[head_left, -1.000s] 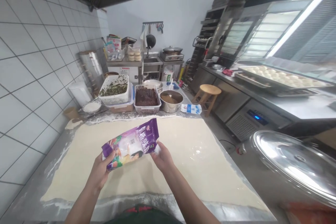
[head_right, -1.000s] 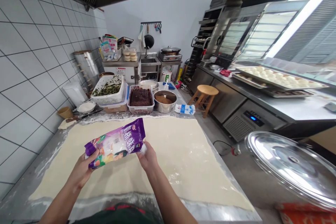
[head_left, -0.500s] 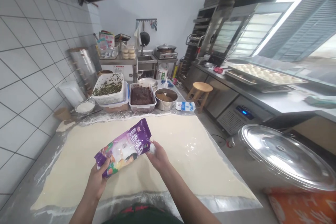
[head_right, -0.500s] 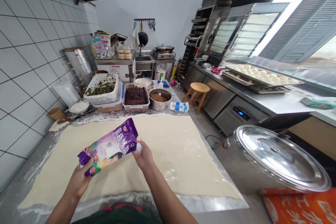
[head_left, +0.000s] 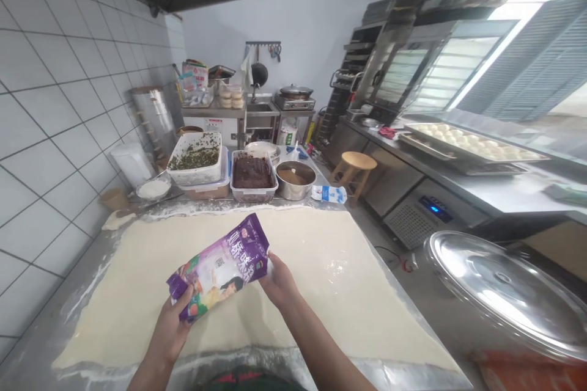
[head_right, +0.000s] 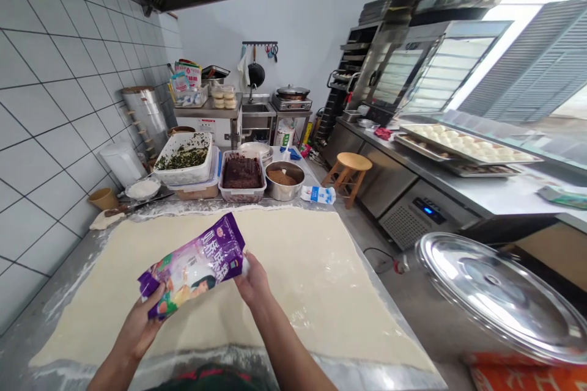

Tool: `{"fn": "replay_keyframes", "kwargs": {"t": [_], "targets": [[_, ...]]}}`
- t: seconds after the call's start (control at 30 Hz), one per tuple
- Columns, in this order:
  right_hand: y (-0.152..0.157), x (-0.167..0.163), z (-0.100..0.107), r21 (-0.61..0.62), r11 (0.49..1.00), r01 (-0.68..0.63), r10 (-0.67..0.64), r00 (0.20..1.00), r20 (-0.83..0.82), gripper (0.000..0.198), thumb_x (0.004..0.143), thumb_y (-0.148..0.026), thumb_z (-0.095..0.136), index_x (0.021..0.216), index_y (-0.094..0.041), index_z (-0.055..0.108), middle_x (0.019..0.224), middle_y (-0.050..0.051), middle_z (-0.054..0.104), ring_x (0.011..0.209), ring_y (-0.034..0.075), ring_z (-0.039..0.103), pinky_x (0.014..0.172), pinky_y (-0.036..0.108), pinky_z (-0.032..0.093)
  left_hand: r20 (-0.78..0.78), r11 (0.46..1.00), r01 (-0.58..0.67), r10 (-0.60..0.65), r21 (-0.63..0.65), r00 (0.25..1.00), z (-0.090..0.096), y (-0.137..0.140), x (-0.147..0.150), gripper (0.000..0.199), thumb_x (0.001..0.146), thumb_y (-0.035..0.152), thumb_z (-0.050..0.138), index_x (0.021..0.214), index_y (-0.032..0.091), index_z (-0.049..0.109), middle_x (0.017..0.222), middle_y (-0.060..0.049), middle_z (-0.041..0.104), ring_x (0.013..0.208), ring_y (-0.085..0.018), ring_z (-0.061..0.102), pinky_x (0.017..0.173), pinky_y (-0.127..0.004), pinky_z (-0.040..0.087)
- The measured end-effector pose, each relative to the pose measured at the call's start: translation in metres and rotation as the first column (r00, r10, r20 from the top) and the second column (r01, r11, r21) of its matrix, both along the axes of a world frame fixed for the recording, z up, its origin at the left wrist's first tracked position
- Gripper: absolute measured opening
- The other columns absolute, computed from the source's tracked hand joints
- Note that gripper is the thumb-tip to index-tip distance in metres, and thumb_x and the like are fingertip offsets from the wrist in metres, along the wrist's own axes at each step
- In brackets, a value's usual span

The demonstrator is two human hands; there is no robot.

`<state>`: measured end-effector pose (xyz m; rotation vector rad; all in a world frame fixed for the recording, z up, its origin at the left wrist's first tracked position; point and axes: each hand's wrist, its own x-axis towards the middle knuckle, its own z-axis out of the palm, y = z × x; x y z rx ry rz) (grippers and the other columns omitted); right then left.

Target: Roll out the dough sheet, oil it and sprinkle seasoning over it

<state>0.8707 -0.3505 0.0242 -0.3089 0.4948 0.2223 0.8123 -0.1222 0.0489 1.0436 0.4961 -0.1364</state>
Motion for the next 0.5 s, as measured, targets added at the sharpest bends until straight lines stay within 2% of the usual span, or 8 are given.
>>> {"fn": "replay_keyframes", "kwargs": {"t": [0.13, 0.23, 0.3, 0.37, 0.43, 0.5], "targets": [[0.0, 0.0, 0.001, -0.026, 0.999, -0.031, 0.031, 0.999, 0.01, 0.006, 0.08, -0.01, 0.051, 0.078, -0.012, 0.056, 0.068, 0.003, 0.063, 0.06, 0.013, 0.059, 0.059, 0.026, 0.052, -0.051, 0.996, -0.001, -0.003, -0.086, 0.999, 0.002, -0.004, -0.004, 0.054, 0.07, 0.023, 0.07, 0.121, 0.021, 0.05, 0.11, -0.009, 0.064, 0.102, -0.026, 0.06, 0.083, -0.034, 0.053], [0.004, -0.001, 0.002, -0.036, 0.999, -0.037, 0.038, 0.999, 0.019, 0.006, 0.078, -0.008, 0.052, 0.078, -0.013, 0.056, 0.067, 0.002, 0.063, 0.06, 0.013, 0.059, 0.06, 0.026, 0.052, -0.063, 0.992, -0.003, -0.005, -0.129, 0.998, -0.001, -0.005, -0.006, 0.05, 0.072, 0.019, 0.068, 0.119, 0.018, 0.051, 0.106, -0.01, 0.065, 0.098, -0.024, 0.062, 0.081, -0.034, 0.054], [0.008, -0.002, 0.003, -0.029, 0.999, -0.045, 0.046, 0.999, 0.022, 0.007, 0.081, -0.009, 0.049, 0.079, -0.012, 0.056, 0.067, 0.003, 0.062, 0.061, 0.013, 0.059, 0.061, 0.026, 0.052, -0.095, 0.982, -0.036, 0.018, -0.186, 0.995, -0.005, -0.004, -0.008, 0.044, 0.075, 0.016, 0.064, 0.118, 0.016, 0.053, 0.1, -0.01, 0.067, 0.092, -0.022, 0.064, 0.077, -0.031, 0.055], [0.005, -0.002, 0.002, -0.009, 0.995, -0.1, 0.101, 0.995, 0.016, 0.011, 0.084, -0.011, 0.045, 0.078, -0.012, 0.055, 0.067, 0.004, 0.061, 0.059, 0.012, 0.058, 0.057, 0.024, 0.051, -0.15, 0.961, -0.102, 0.065, -0.256, 0.987, -0.008, -0.001, -0.012, 0.039, 0.079, 0.012, 0.058, 0.117, 0.019, 0.054, 0.093, -0.006, 0.069, 0.084, -0.018, 0.065, 0.072, -0.028, 0.056], [-0.013, 0.003, 0.003, 0.027, 0.982, -0.187, 0.187, 0.982, 0.009, 0.016, 0.087, -0.015, 0.043, 0.074, -0.013, 0.052, 0.059, 0.001, 0.055, 0.047, 0.008, 0.05, 0.041, 0.016, 0.042, -0.219, 0.933, -0.182, 0.116, -0.31, 0.969, -0.009, 0.004, -0.018, 0.035, 0.082, 0.011, 0.052, 0.114, 0.025, 0.056, 0.087, -0.003, 0.069, 0.078, -0.016, 0.066, 0.065, -0.026, 0.056], [-0.051, 0.013, 0.007, 0.02, 0.979, -0.202, 0.202, 0.979, 0.017, 0.022, 0.089, -0.021, 0.043, 0.068, -0.015, 0.046, 0.05, -0.004, 0.045, 0.036, 0.004, 0.036, 0.029, 0.011, 0.024, -0.296, 0.907, -0.267, 0.17, -0.326, 0.94, -0.005, 0.012, -0.024, 0.032, 0.084, 0.014, 0.049, 0.11, 0.029, 0.058, 0.085, -0.002, 0.069, 0.073, -0.015, 0.066, 0.058, -0.024, 0.055]]}}
